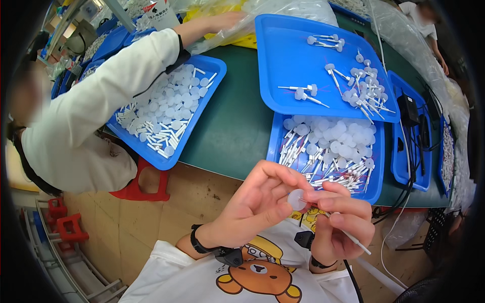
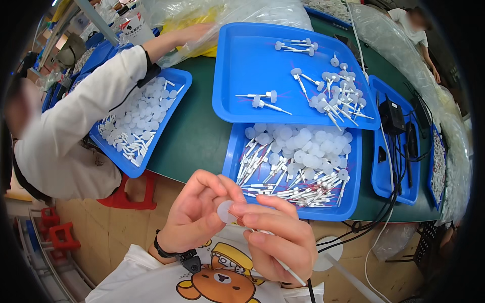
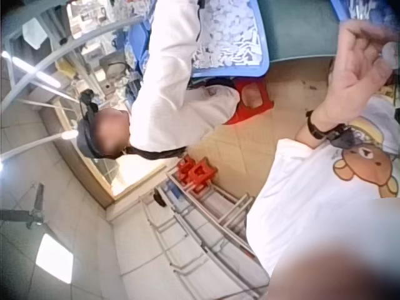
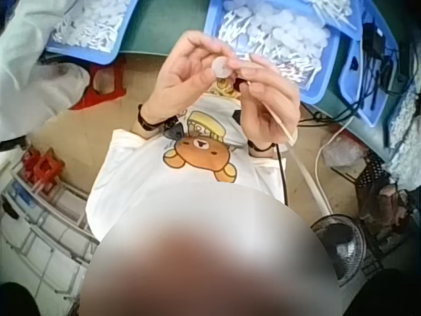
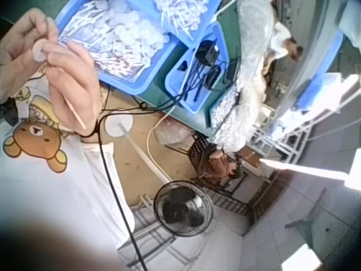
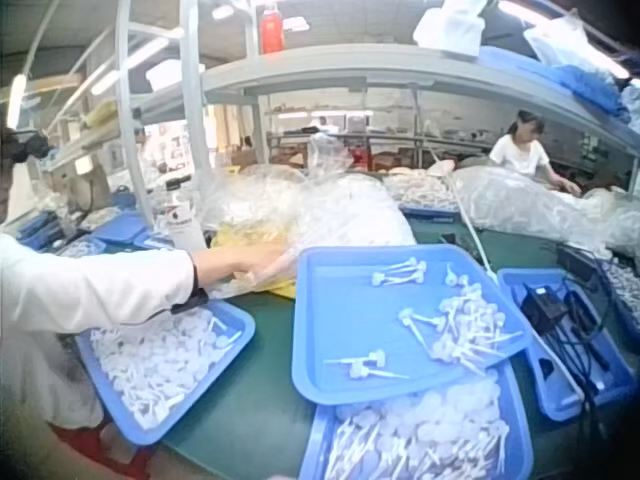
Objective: The person repeatedly picks small white plastic caps and rod-like components from blue trays and presses them together by hand, placing the assembled units into a tray. The process continues throughout the clip with consistent hand movements and no tools used.
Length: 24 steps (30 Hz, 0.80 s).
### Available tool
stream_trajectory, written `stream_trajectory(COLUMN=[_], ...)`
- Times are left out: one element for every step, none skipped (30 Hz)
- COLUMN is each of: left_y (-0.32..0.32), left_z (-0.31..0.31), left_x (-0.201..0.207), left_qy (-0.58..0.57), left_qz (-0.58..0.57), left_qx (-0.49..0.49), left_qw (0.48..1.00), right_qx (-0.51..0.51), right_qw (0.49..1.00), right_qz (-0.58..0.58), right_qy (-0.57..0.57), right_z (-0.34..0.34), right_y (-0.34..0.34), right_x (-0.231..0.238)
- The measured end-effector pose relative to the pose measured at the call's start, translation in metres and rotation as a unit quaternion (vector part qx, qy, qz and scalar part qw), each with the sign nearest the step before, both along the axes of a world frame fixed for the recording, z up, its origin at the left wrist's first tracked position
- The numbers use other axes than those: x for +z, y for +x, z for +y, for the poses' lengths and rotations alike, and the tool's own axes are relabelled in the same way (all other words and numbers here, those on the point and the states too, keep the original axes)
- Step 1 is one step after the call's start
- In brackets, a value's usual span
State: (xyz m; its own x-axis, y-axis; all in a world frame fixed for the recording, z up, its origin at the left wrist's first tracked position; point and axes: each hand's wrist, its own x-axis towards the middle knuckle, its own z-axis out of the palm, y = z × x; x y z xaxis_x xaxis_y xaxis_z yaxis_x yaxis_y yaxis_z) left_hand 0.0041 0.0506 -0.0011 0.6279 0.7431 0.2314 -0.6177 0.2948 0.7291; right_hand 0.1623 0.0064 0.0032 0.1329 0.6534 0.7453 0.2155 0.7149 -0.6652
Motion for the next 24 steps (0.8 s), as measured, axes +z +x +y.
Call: stream_trajectory(left_y=[0.001,0.001,0.001,0.001,0.001,0.000,-0.001,-0.001,-0.001,0.000,0.000,-0.001,-0.002,-0.003,-0.002,0.001,0.004,0.006,0.008,0.008,0.007,0.006,0.005,0.004], left_z=[0.000,0.000,-0.001,-0.002,-0.004,-0.003,-0.002,-0.001,-0.001,-0.001,-0.001,-0.001,0.000,0.000,-0.001,-0.003,-0.005,-0.006,-0.007,-0.007,-0.007,-0.008,-0.009,-0.010], left_x=[-0.001,-0.001,0.000,0.003,0.005,0.004,0.001,0.000,0.001,0.002,0.002,0.000,-0.003,-0.004,-0.003,0.000,0.003,0.008,0.013,0.015,0.015,0.015,0.014,0.011], left_qy=[0.001,0.001,-0.008,-0.017,-0.026,-0.039,-0.051,-0.063,-0.086,-0.108,-0.131,-0.139,-0.148,-0.156,-0.169,-0.182,-0.195,-0.209,-0.224,-0.238,-0.228,-0.219,-0.209,-0.204], left_qz=[-0.003,-0.005,0.015,0.035,0.054,0.053,0.052,0.051,0.038,0.025,0.012,0.007,0.003,-0.002,0.014,0.031,0.047,0.050,0.052,0.054,0.057,0.060,0.062,0.056], left_qx=[0.002,0.004,0.012,0.020,0.027,0.027,0.026,0.025,0.018,0.010,0.003,-0.009,-0.021,-0.034,-0.024,-0.015,-0.006,-0.006,-0.006,-0.005,-0.015,-0.025,-0.035,-0.035], left_qw=[1.000,1.000,1.000,0.999,0.998,0.997,0.997,0.996,0.995,0.994,0.991,0.990,0.989,0.987,0.985,0.983,0.980,0.977,0.973,0.970,0.972,0.974,0.975,0.977], right_qx=[-0.001,-0.001,0.000,0.001,0.002,-0.001,-0.004,-0.007,-0.017,-0.028,-0.038,-0.034,-0.030,-0.026,-0.011,0.005,0.020,0.021,0.023,0.024,0.018,0.013,0.007,0.001], right_qw=[1.000,1.000,1.000,1.000,1.000,1.000,1.000,0.999,1.000,1.000,0.999,0.999,0.999,0.999,1.000,1.000,0.999,0.999,0.999,0.999,1.000,1.000,1.000,1.000], right_qz=[-0.004,-0.007,-0.001,0.004,0.010,0.019,0.028,0.037,0.022,0.006,-0.010,-0.012,-0.014,-0.016,0.001,0.018,0.035,0.031,0.026,0.021,0.017,0.013,0.008,-0.004], right_qy=[0.001,0.002,0.001,0.001,0.000,0.000,0.000,0.000,-0.002,-0.004,-0.006,-0.007,-0.008,-0.009,-0.005,-0.001,0.003,0.001,0.000,-0.001,-0.002,-0.004,-0.005,-0.006], right_z=[-0.001,-0.002,-0.003,-0.004,-0.004,-0.004,-0.004,-0.004,-0.004,-0.004,-0.004,-0.004,-0.004,-0.005,-0.005,-0.005,-0.005,-0.004,-0.004,-0.004,-0.004,-0.004,-0.005,-0.005], right_y=[0.001,0.001,0.001,0.001,0.001,0.001,0.001,0.001,0.001,0.000,0.000,0.000,0.000,-0.001,-0.001,-0.001,-0.002,-0.002,-0.003,-0.003,-0.003,-0.003,-0.004,-0.004], right_x=[0.000,0.000,0.000,0.000,0.001,0.001,0.001,0.001,0.000,0.000,-0.001,-0.001,0.000,0.000,-0.001,-0.002,-0.003,-0.004,-0.004,-0.004,-0.004,-0.005,-0.005,-0.005])
